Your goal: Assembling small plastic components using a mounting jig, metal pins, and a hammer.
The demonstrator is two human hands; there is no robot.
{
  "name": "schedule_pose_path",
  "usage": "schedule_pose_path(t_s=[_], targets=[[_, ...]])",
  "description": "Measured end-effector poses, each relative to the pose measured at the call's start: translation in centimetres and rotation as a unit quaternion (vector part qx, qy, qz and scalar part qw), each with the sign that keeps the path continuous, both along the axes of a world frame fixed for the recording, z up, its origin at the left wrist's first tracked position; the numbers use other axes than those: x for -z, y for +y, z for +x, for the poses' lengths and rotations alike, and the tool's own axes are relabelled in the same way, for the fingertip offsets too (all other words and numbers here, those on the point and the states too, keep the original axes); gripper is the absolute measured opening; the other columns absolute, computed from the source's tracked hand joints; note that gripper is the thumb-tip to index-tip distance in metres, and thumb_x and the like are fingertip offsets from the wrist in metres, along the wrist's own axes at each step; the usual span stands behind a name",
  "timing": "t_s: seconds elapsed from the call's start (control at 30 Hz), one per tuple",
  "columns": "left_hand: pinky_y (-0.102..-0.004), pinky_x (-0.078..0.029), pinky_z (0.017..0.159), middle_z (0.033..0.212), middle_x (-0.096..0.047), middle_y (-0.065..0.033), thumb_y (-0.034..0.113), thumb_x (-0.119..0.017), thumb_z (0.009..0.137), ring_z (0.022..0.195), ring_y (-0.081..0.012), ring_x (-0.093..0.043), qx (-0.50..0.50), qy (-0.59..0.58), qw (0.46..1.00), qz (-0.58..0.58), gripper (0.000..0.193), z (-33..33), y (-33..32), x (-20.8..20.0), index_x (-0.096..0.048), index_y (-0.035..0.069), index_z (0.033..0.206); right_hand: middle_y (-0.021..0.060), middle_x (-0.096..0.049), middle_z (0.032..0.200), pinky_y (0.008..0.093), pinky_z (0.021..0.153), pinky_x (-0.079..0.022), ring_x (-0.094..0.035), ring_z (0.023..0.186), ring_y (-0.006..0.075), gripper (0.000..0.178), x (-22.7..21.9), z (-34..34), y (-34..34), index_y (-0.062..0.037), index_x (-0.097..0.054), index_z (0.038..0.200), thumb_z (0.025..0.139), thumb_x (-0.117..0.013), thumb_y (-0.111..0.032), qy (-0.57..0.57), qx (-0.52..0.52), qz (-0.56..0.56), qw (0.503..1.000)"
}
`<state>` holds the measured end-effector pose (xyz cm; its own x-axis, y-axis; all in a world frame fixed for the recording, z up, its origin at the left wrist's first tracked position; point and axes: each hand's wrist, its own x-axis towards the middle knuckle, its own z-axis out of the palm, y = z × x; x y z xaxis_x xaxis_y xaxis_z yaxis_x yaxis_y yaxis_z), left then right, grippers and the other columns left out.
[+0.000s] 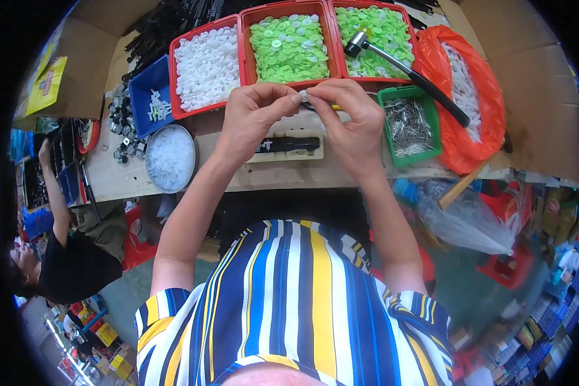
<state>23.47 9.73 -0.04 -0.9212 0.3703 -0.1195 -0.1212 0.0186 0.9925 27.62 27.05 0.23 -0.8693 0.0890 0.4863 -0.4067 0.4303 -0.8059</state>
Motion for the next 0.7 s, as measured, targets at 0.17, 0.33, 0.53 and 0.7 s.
schedule_pose_path(t_s=[0.17,0.33,0.53,0.7], targets=[[-0.0211,-0.048,0.067,0.083,-0.070,-0.0028,0.014,-0.072,0.090,0.075,-0.0059,-0.062,-0.010,0.020,1.000,-0.005,0.018,0.8,0.3,-0.2,-0.072,-0.002,0.098,0.0111,-0.068,0.089,0.0315,0.073,-0.052,-0.068,0.083,0.0226,0.015,0.4,0.2,0.1,-0.0005,-0.072,0.095,0.080,-0.074,0.001,0.060,0.026,0.085,0.994],[-0.0224,-0.049,0.067,0.084,-0.070,-0.0032,0.009,-0.070,0.090,0.074,-0.0071,-0.062,-0.025,0.081,0.995,-0.049,0.014,1.5,-0.1,-0.1,-0.071,-0.003,0.095,0.0097,-0.068,0.090,0.0296,0.076,-0.050,-0.067,0.085,0.0205,0.017,0.0,0.8,-0.6,-0.0011,-0.071,0.099,0.082,-0.073,-0.003,0.038,-0.001,0.058,0.998],[-0.0282,-0.052,0.070,0.086,-0.069,-0.0097,0.004,-0.073,0.082,0.077,-0.0175,-0.066,-0.016,0.332,0.939,-0.089,0.014,2.1,-1.5,0.5,-0.070,-0.004,0.093,0.0086,-0.071,0.091,0.0269,0.072,-0.051,-0.067,0.082,0.0142,0.013,0.5,1.3,-0.1,0.0014,-0.071,0.097,0.086,-0.071,-0.004,-0.141,-0.060,-0.088,0.984],[-0.0353,-0.051,0.069,0.087,-0.068,-0.0120,0.012,-0.080,0.075,0.081,-0.0267,-0.065,-0.056,0.340,0.932,-0.114,0.021,3.7,-2.6,0.2,-0.072,0.001,0.091,0.0094,-0.072,0.086,0.0277,0.071,-0.052,-0.068,0.079,0.0163,0.012,1.0,2.3,-0.9,0.0023,-0.071,0.094,0.083,-0.072,-0.003,-0.127,-0.074,-0.049,0.988]])
